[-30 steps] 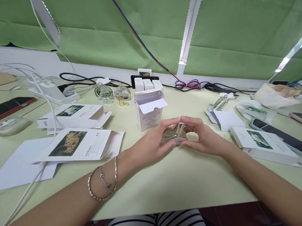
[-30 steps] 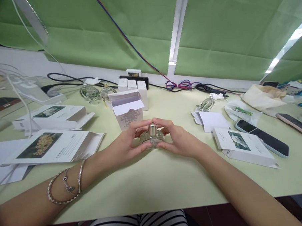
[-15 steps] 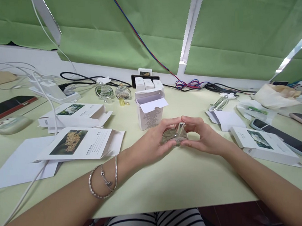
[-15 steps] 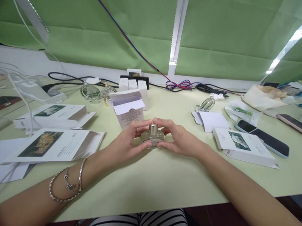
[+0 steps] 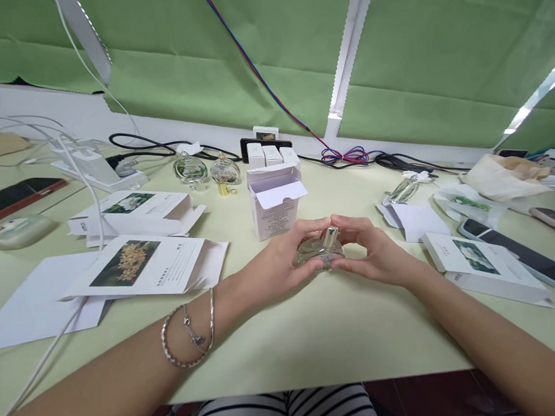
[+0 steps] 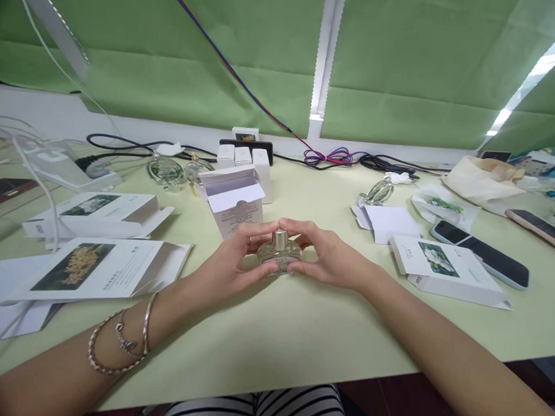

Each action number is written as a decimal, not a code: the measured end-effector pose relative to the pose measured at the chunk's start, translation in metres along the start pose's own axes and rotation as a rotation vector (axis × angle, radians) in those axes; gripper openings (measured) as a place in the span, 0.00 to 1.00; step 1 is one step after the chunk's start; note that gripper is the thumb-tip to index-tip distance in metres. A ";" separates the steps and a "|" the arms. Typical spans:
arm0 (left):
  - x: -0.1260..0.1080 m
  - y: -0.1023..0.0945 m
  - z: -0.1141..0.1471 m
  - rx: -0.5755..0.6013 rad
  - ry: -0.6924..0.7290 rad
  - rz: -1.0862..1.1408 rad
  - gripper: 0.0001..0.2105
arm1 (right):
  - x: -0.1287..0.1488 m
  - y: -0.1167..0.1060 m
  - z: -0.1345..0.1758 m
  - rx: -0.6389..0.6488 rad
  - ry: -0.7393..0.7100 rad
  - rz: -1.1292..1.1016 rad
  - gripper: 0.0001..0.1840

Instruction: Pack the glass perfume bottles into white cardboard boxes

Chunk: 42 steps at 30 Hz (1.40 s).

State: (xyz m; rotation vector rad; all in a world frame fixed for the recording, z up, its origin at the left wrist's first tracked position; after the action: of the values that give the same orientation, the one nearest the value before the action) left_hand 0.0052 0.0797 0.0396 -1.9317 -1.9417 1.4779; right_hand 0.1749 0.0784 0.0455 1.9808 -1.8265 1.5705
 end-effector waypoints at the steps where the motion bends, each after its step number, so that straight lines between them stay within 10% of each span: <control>1: 0.000 0.000 0.000 0.003 0.007 0.010 0.27 | 0.000 0.000 0.000 0.001 0.004 -0.005 0.35; 42: 0.001 0.000 0.000 0.003 -0.047 0.014 0.25 | -0.002 0.000 0.001 -0.015 -0.004 -0.010 0.37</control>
State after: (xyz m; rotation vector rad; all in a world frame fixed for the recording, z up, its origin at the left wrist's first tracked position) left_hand 0.0045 0.0805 0.0391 -1.9303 -1.9471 1.5430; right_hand 0.1757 0.0789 0.0436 1.9847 -1.8213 1.5474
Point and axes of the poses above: each hand's wrist, its own z-axis away from the middle knuckle, its own y-axis out of the palm, x = y × z, the point moved 4 cm from there along -z, towards the middle knuckle, and after that the axes turned 9 degrees about -z, right-handed, at the moved point
